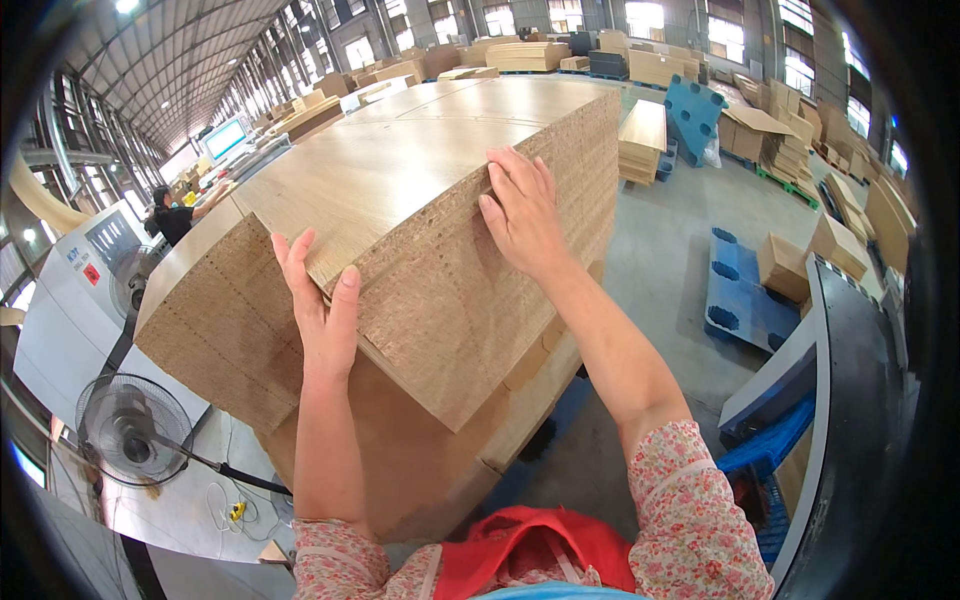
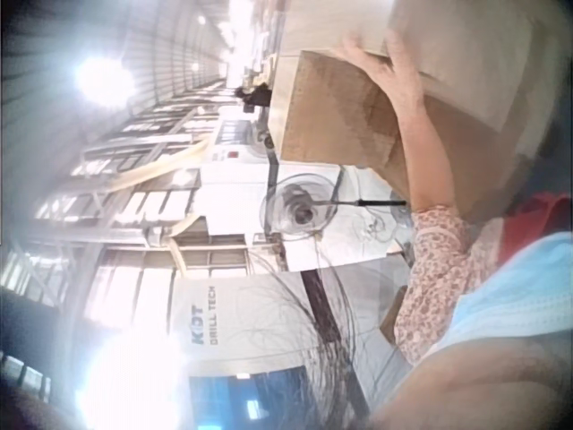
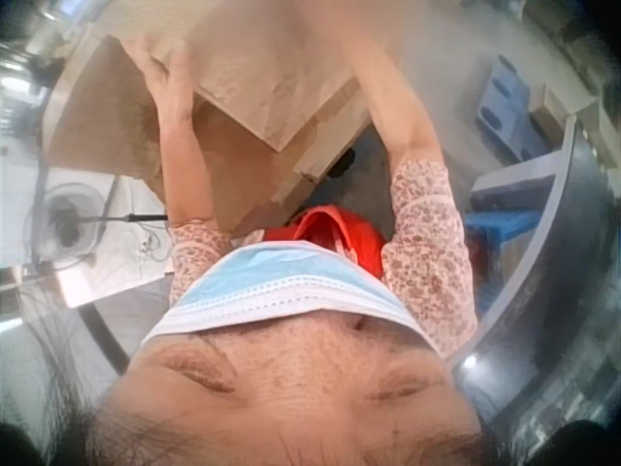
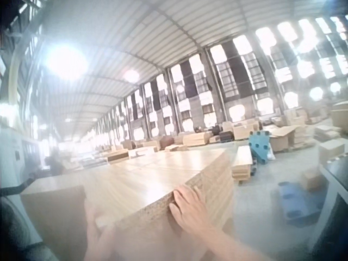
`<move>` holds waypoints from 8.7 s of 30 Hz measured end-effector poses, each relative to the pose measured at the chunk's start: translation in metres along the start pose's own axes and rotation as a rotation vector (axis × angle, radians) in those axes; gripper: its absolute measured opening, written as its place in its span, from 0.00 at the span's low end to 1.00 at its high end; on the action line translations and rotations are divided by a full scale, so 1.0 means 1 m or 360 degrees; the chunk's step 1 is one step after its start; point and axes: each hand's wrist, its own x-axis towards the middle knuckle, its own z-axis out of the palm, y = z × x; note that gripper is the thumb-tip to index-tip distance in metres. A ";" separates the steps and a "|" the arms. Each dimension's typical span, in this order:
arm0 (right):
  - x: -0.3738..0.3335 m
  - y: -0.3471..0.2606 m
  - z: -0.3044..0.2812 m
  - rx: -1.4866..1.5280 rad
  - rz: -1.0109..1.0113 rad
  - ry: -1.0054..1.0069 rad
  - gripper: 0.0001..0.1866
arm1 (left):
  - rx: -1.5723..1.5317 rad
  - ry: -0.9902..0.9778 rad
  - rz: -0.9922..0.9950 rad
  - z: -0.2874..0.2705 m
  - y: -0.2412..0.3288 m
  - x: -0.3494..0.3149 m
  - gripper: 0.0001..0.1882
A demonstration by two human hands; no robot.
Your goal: The person moves wooden boards from a stack to a machine, then stacks them on a pallet and moves the pallet.
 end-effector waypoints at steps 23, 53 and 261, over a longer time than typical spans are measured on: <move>-0.001 0.013 0.045 0.0228 0.0215 0.0025 0.36 | 0.0188 0.0158 0.0185 0.019 -0.005 -0.015 0.42; -0.352 0.394 -0.230 0.0212 0.2276 -0.1022 0.27 | -0.0198 -0.1913 -0.0847 0.501 -0.108 -0.243 0.13; -0.733 1.530 -0.448 -0.0719 0.3853 0.2551 0.30 | 0.0126 -0.2994 0.0287 2.163 -0.053 -0.310 0.28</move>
